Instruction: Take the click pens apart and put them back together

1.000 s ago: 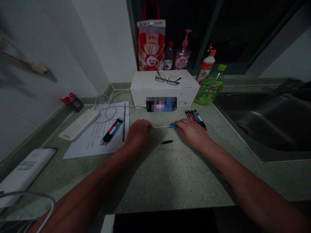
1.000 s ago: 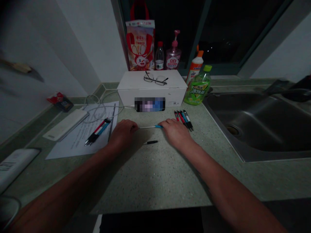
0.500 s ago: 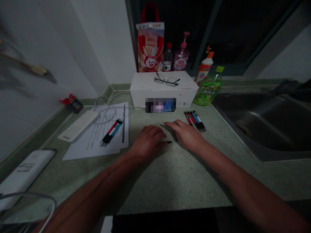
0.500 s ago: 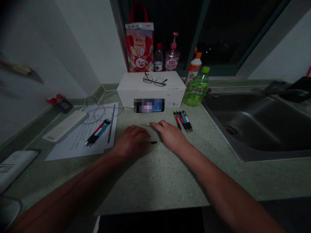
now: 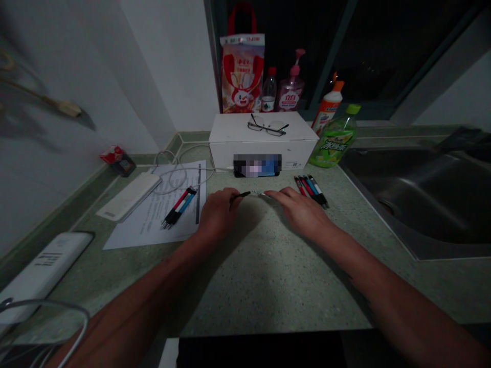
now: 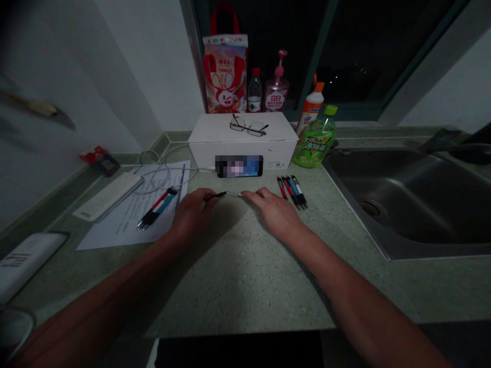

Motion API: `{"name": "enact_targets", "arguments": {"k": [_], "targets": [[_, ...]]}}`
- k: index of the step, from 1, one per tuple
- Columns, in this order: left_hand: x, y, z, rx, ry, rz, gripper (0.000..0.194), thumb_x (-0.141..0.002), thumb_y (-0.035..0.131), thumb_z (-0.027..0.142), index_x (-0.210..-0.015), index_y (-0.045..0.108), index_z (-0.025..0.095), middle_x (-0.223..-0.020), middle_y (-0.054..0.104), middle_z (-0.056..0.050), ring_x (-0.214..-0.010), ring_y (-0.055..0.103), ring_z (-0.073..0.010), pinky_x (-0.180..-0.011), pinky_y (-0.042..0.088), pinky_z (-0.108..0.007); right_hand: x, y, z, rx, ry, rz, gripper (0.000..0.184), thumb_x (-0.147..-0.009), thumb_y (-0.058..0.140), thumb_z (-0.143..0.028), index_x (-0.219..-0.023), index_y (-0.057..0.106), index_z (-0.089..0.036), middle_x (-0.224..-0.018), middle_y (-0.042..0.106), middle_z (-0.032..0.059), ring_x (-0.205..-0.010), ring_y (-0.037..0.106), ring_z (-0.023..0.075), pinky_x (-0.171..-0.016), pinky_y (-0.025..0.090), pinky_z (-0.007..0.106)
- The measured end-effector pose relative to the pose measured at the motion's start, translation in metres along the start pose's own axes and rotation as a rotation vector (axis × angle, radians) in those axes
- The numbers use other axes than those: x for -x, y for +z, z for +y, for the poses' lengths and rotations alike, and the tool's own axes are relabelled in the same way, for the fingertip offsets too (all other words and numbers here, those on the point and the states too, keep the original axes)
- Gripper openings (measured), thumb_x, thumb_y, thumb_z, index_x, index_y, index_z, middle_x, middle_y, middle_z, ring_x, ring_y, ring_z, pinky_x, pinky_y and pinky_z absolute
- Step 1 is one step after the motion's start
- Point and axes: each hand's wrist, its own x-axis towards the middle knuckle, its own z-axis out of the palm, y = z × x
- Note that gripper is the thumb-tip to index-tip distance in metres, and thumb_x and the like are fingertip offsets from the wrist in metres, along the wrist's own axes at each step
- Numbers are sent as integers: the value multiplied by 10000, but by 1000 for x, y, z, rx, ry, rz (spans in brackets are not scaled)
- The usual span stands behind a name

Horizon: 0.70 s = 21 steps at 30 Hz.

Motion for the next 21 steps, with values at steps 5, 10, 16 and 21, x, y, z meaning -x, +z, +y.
{"name": "enact_targets", "arguments": {"k": [5, 10, 16, 21], "targets": [[-2, -1, -1, -4, 10, 12, 184, -974, 549, 265, -999, 715, 189, -985, 759, -102, -913, 676, -281, -835, 499, -425, 0, 0, -2, -2, -8, -12, 608, -938, 451, -40, -1450, 543, -354, -1158, 670, 59, -919, 669, 220, -668, 474, 290], [-2, -3, 0, -44, 27, -3, 200, -975, 542, 260, -998, 724, 180, -968, 755, -115, -888, 658, -292, -823, 485, -444, -1, -1, -2, -12, 17, -29, 618, -936, 441, -33, -1465, 545, -335, -1184, 663, 78, -948, 671, 242, -690, 485, 315], [-2, -5, -1, -57, 55, -9, 203, -974, 535, 250, -992, 726, 183, -961, 759, -110, -890, 658, -291, -838, 474, -445, 0, -2, -3, -3, 4, -35, 616, -935, 441, -29, -1460, 546, -333, -1170, 662, 71, -919, 667, 219, -681, 471, 298], [-3, -6, -3, -108, 136, -31, 185, -960, 562, 229, -1010, 738, 201, -980, 759, -102, -938, 664, -292, -878, 475, -449, 0, 0, -4, 18, -25, -37, 613, -932, 443, -24, -1438, 565, -347, -1159, 670, 63, -906, 667, 209, -666, 469, 286]]}}
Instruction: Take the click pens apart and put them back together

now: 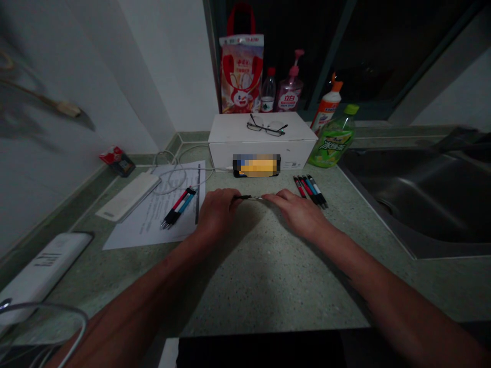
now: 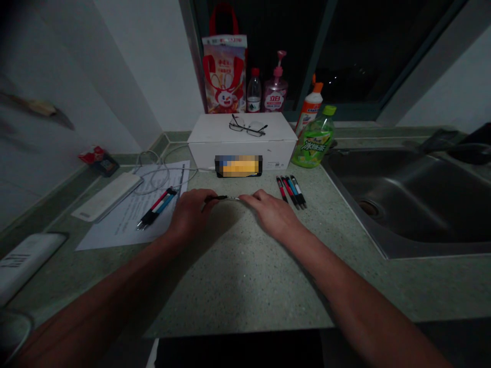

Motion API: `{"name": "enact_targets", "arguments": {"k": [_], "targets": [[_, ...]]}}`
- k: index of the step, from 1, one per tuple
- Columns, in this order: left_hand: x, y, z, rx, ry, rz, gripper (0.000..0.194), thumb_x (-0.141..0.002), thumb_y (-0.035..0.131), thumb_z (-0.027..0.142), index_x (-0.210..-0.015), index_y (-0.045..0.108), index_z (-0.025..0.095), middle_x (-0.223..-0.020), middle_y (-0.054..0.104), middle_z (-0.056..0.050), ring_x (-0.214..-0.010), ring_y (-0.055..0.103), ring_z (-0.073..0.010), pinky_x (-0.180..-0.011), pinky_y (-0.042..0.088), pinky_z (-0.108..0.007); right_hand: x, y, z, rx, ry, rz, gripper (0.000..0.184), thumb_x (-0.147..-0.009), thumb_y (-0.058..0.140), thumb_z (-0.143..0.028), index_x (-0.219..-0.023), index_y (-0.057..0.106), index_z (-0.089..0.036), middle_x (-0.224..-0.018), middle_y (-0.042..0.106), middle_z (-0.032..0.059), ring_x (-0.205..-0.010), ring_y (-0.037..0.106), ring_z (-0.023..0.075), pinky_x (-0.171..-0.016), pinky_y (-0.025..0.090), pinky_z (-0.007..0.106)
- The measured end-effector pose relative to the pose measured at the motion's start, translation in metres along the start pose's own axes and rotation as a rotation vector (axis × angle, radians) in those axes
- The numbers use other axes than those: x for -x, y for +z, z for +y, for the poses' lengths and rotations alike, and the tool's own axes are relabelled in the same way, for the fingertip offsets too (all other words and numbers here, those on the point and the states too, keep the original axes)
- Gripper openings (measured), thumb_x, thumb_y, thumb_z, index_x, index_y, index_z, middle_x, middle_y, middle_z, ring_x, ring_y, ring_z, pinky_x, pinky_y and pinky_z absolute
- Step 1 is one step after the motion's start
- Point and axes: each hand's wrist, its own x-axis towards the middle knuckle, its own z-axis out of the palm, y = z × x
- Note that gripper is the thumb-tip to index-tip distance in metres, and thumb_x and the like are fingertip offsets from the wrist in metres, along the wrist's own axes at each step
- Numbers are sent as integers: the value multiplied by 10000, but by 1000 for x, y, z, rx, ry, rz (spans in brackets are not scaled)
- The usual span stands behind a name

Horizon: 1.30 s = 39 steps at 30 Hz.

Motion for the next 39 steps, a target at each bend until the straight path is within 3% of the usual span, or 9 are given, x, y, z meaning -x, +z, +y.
{"name": "enact_targets", "arguments": {"k": [7, 15, 21, 24, 27, 31, 35, 39], "targets": [[4, 4, 4, 34, 179, -80, 142, -935, 619, 215, -997, 746, 206, -988, 757, -81, -986, 672, -278, -923, 490, -446, 1, 3, -7, -100, -78, -11, 558, -948, 455, -54, -1411, 595, -331, -1183, 688, 68, -993, 678, 232, -786, 534, 331], [8, 8, 8, 431, -134, -127, 141, -923, 596, 224, -926, 737, 219, -875, 774, -51, -827, 704, -224, -788, 549, -377, 0, 6, -3, -328, -95, 81, 291, -1012, 462, -148, -1198, 678, -209, -1134, 711, 102, -1081, 668, 251, -938, 537, 417], [10, 13, 8, 452, -86, -49, 74, -850, 642, 193, -872, 709, 215, -936, 744, -63, -871, 673, -210, -828, 556, -381, -1, 9, 0, -445, -98, 100, 295, -1020, 457, -153, -1183, 691, -230, -1098, 718, 82, -1036, 672, 222, -900, 531, 376], [11, 16, 8, 515, -108, -35, 146, -838, 673, 191, -982, 685, 212, -968, 742, -47, -890, 681, -194, -841, 558, -359, -1, 9, -3, -459, -92, 111, 281, -1020, 465, -160, -1171, 692, -228, -1081, 715, 80, -1019, 671, 219, -888, 525, 366], [11, 15, 8, 568, -163, -79, 165, -916, 627, 273, -1060, 670, 205, -914, 749, -37, -840, 695, -186, -793, 562, -341, 0, 8, -4, -451, -88, 121, 271, -1023, 465, -167, -1173, 685, -220, -1076, 707, 83, -1016, 667, 223, -880, 524, 365], [9, 12, 10, 549, -169, -119, 76, -906, 618, 240, -894, 687, 211, -888, 751, -44, -822, 689, -197, -785, 558, -350, 0, 7, -5, -450, -88, 118, 278, -1028, 447, -163, -1171, 681, -204, -1091, 705, 95, -1036, 664, 236, -893, 523, 383], [9, 13, 10, 634, -196, -83, 190, -887, 650, 253, -1069, 671, 204, -930, 755, -45, -850, 701, -195, -786, 561, -343, -1, 7, -5, -455, -78, 129, 262, -1020, 466, -159, -1161, 682, -203, -1070, 701, 91, -1017, 664, 232, -884, 527, 381], [8, 15, 9, 651, -212, -127, 91, -909, 622, 261, -931, 681, 195, -883, 755, -40, -821, 702, -186, -789, 558, -337, -1, 9, -5, -446, -74, 132, 272, -1022, 458, -160, -1170, 680, -215, -1084, 699, 88, -1024, 663, 231, -884, 525, 381]]}}
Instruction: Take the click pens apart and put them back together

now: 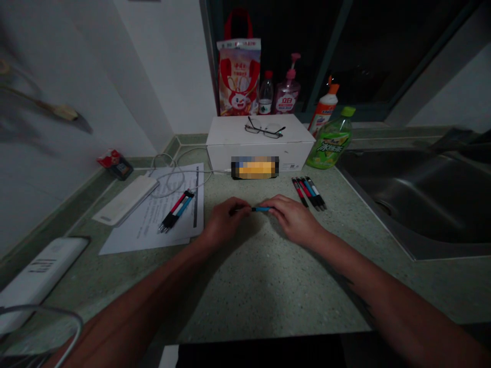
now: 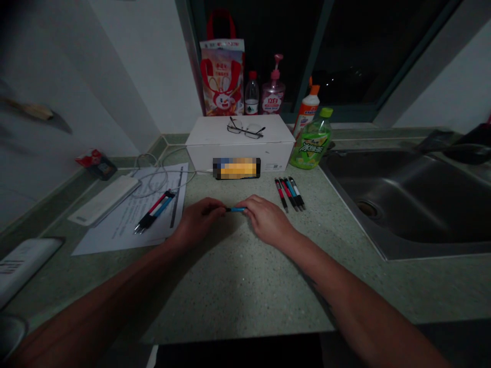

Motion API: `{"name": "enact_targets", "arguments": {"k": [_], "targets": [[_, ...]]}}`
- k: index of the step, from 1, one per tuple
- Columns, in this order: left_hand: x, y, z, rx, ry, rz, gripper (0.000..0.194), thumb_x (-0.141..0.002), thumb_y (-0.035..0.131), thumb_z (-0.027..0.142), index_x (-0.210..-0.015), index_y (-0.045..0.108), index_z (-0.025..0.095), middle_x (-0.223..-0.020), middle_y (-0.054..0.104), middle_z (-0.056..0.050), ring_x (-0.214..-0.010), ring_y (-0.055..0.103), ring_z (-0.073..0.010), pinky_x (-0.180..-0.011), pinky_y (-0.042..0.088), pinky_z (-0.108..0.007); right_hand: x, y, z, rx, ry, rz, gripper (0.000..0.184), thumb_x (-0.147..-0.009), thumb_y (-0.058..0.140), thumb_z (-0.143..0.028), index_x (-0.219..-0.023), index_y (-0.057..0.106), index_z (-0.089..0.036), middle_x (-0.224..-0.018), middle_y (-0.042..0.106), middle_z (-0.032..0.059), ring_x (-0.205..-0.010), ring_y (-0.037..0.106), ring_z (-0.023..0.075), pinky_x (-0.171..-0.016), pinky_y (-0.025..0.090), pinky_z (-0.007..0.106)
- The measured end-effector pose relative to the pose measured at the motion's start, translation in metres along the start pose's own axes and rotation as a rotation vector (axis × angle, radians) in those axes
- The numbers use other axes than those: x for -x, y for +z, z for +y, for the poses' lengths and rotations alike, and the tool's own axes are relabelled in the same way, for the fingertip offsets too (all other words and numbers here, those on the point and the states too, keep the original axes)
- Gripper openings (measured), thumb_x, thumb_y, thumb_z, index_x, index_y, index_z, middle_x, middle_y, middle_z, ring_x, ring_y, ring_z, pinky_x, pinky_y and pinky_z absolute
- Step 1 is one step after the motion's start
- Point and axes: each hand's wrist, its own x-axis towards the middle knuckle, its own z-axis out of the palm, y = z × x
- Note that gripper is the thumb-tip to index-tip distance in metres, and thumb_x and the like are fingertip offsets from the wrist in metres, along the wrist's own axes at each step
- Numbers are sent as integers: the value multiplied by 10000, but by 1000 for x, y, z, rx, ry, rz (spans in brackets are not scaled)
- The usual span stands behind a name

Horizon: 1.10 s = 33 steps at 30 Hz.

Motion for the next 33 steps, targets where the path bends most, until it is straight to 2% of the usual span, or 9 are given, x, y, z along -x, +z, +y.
{"name": "enact_targets", "arguments": {"k": [4, 6, 8, 10, 12, 17, 20, 23, 33], "targets": [[-1, 0, 1, 56, -20, 41, 176, -889, 650, 276, -1043, 670, 194, -915, 758, -42, -818, 704, -187, -773, 564, -331, 1, 0, 1, -7, 3, 5, 269, -1012, 468, -141, -1177, 672, -202, -1090, 696, 91, -1022, 664, 226, -878, 523, 369], [-1, 0, 1, 59, -36, 29, 160, -929, 600, 317, -985, 675, 187, -829, 744, -35, -780, 699, -189, -758, 562, -336, 1, -1, 2, -3, -5, 3, 270, -1010, 469, -138, -1175, 671, -209, -1089, 695, 87, -1019, 664, 224, -878, 523, 367], [-1, -1, 1, 29, -3, 30, 113, -903, 623, 278, -941, 683, 190, -885, 756, -45, -824, 702, -191, -791, 559, -340, 1, -1, 2, 3, -14, 3, 271, -1012, 468, -145, -1178, 670, -217, -1087, 695, 85, -1014, 664, 224, -877, 524, 368], [0, 0, 0, 36, 24, 46, 187, -857, 670, 238, -1038, 686, 198, -981, 763, -53, -860, 703, -190, -803, 559, -336, 0, -1, 2, 11, -13, 10, 266, -1016, 468, -155, -1177, 670, -221, -1082, 694, 85, -1009, 665, 228, -867, 524, 367], [0, 1, -1, 75, 5, 31, 247, -890, 644, 271, -1125, 670, 200, -936, 759, -48, -823, 704, -187, -776, 562, -335, 0, -1, 2, 16, -6, 13, 257, -1019, 470, -162, -1169, 670, -219, -1082, 694, 86, -1007, 664, 232, -863, 523, 370], [1, 3, -3, 41, 17, 45, 220, -856, 677, 256, -1069, 682, 205, -1004, 761, -51, -871, 708, -196, -809, 563, -337, 1, -1, 0, 13, -13, 12, 269, -1016, 460, -144, -1180, 668, -188, -1084, 693, 100, -1008, 663, 243, -864, 521, 377], [2, 2, -2, 52, -2, 34, 195, -923, 615, 339, -1039, 675, 195, -881, 750, -44, -798, 701, -196, -757, 560, -341, 1, 0, 0, 29, -16, 10, 263, -1014, 464, -147, -1171, 671, -187, -1074, 691, 100, -998, 666, 246, -849, 523, 377], [1, 1, -3, 2, 32, 33, 120, -915, 612, 294, -909, 677, 194, -864, 746, -48, -810, 693, -194, -787, 556, -349, 1, 0, 1, 31, -17, 6, 263, -1016, 461, -154, -1170, 672, -189, -1075, 692, 98, -1000, 670, 250, -850, 526, 382], [2, 2, -2, 19, 40, 68, 158, -861, 664, 232, -1015, 677, 198, -973, 754, -50, -868, 697, -192, -793, 557, -333, 1, 0, 0, 21, -17, 20, 273, -1012, 462, -145, -1174, 676, -191, -1072, 690, 100, -1005, 668, 256, -858, 529, 397]]}}
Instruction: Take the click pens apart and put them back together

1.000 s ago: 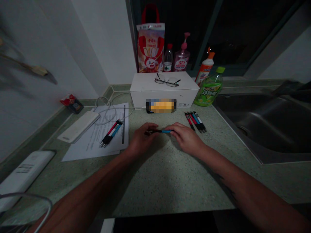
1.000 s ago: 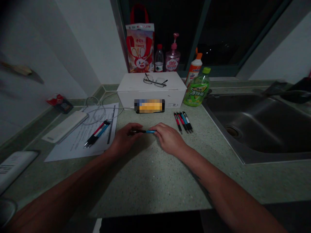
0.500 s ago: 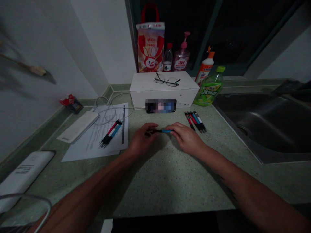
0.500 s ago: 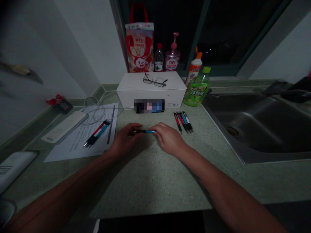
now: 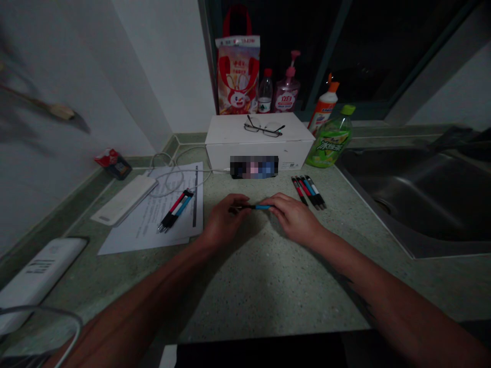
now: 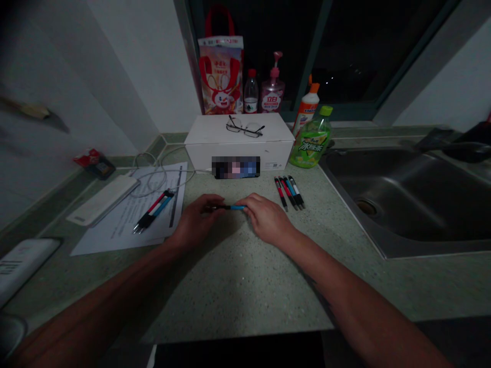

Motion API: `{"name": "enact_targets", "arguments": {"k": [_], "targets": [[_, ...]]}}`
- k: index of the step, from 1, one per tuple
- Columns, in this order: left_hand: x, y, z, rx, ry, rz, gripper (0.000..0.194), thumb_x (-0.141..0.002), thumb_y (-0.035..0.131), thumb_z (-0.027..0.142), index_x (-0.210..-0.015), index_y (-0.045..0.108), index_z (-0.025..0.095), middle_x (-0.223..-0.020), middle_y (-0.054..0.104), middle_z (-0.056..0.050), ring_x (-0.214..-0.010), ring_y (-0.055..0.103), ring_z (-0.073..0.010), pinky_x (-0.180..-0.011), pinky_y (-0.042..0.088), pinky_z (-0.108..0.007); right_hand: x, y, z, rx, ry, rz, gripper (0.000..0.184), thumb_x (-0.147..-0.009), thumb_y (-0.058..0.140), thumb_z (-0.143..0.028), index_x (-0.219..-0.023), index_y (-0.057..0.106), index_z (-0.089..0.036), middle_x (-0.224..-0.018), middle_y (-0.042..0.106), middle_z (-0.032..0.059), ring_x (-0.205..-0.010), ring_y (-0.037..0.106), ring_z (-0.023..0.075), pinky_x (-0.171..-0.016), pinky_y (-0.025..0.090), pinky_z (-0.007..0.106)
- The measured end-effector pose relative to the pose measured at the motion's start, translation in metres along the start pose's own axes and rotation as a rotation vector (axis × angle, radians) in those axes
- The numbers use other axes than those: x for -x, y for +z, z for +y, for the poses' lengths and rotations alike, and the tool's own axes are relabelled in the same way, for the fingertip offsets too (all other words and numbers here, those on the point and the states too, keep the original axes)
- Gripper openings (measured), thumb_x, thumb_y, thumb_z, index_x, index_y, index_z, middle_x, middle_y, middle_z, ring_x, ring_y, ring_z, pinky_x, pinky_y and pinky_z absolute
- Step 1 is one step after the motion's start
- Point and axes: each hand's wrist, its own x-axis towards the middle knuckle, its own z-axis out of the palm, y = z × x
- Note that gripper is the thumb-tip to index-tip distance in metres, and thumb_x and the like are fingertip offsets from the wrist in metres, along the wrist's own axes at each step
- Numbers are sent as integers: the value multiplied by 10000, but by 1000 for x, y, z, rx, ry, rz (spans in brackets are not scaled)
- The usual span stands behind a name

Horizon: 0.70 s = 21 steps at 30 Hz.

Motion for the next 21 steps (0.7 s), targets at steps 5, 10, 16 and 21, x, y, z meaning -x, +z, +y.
{"name": "enact_targets", "arguments": {"k": [5, 10, 16, 21], "targets": [[-1, 0, 0, -27, 10, -34, 91, -880, 626, 221, -939, 687, 188, -938, 746, -52, -858, 687, -190, -812, 550, -341, 0, 0, 1, 2, -2, -16, 284, -1018, 448, -153, -1176, 677, -208, -1087, 695, 96, -1019, 668, 250, -871, 531, 396], [0, 0, 1, -29, -43, -39, 130, -921, 613, 267, -981, 701, 192, -902, 750, -45, -848, 695, -195, -790, 556, -332, 0, 1, 1, 3, -9, -20, 286, -1012, 460, -153, -1181, 684, -208, -1077, 693, 96, -1013, 667, 249, -866, 530, 393], [2, -3, 0, -205, 103, -7, 96, -867, 673, 218, -932, 743, 209, -920, 737, -49, -885, 676, -215, -843, 543, -367, -2, -1, 4, -119, 27, -11, 276, -1001, 489, -161, -1131, 725, -220, -1033, 717, 82, -983, 677, 226, -864, 532, 378], [2, -2, 2, -150, 111, 20, 93, -875, 640, 221, -942, 701, 203, -920, 727, -53, -862, 665, -201, -828, 546, -365, -7, -5, 10, -398, 275, 114, 190, -907, 686, -326, -1042, 752, -210, -909, 751, 62, -826, 711, 213, -767, 578, 374]]}}
